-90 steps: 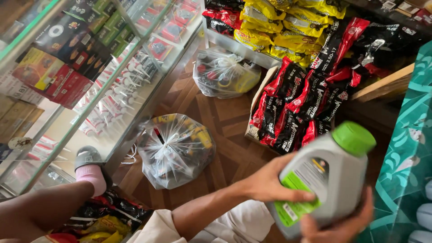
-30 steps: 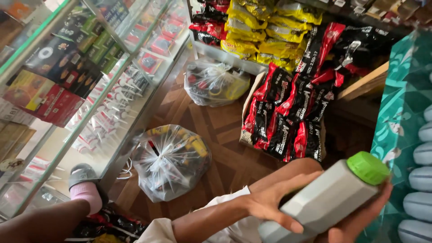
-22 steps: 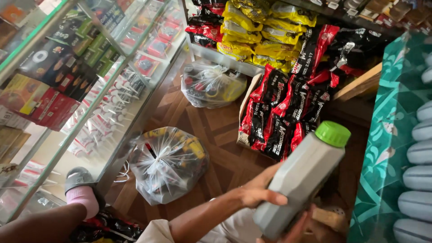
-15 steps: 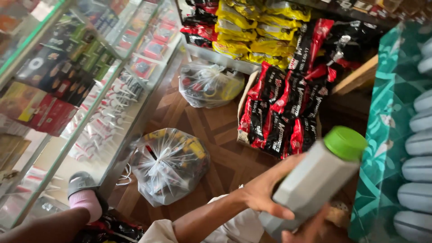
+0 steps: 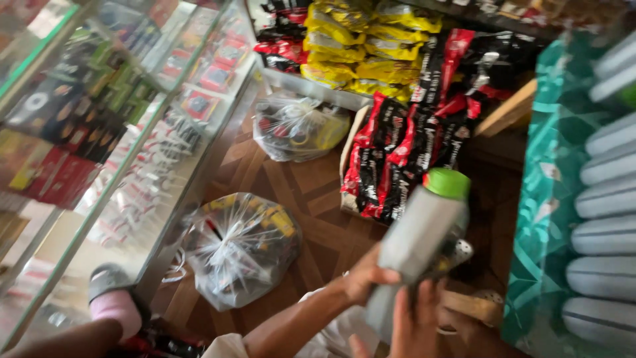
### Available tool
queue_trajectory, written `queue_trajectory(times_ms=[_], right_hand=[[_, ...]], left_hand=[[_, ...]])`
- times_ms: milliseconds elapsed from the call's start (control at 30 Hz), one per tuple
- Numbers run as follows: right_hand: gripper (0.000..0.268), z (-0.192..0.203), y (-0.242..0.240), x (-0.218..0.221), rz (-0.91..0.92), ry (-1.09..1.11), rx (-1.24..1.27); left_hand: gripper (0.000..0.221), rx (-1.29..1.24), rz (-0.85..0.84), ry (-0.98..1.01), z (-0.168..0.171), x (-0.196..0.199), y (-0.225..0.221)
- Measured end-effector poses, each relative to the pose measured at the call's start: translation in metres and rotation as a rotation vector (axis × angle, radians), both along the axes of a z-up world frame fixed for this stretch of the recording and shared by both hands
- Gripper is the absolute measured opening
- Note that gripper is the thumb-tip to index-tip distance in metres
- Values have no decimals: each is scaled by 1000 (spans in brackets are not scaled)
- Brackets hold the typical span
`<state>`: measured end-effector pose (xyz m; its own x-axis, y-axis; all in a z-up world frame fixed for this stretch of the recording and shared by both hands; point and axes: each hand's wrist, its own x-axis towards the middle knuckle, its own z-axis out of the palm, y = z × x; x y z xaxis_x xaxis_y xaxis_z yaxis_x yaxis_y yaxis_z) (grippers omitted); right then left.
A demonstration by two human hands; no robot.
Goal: Cleaning and organizing bottles of engine oil on a display shelf in a parts shop.
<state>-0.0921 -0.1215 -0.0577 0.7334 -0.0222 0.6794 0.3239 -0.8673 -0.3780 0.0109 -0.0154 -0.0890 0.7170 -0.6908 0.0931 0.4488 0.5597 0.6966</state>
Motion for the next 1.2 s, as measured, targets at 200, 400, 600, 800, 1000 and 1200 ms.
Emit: queue_trajectory(times_ms=[200,400,600,800,1000,1200], right_hand=[[131,-16,-1,-1,98,134,666],[147,-51,-36,-20,242,235,1313],[150,-73,-50,-23,229,164,1394],[137,-17,-36,-11,87,128,1214],[125,23,-53,-2,318,213,1062],[108,97,-55,20,207,178,772]], left_hand=[[117,101,-56,-7,-1,11,1],[119,167,46,-615,72,26,-9],[111,407,248,-971,137,-3,-17],[89,413,385,-306,103,-24,-23],[70,550,191,-384,109,-7,-4],[65,616,76,-480,93,-8,5]])
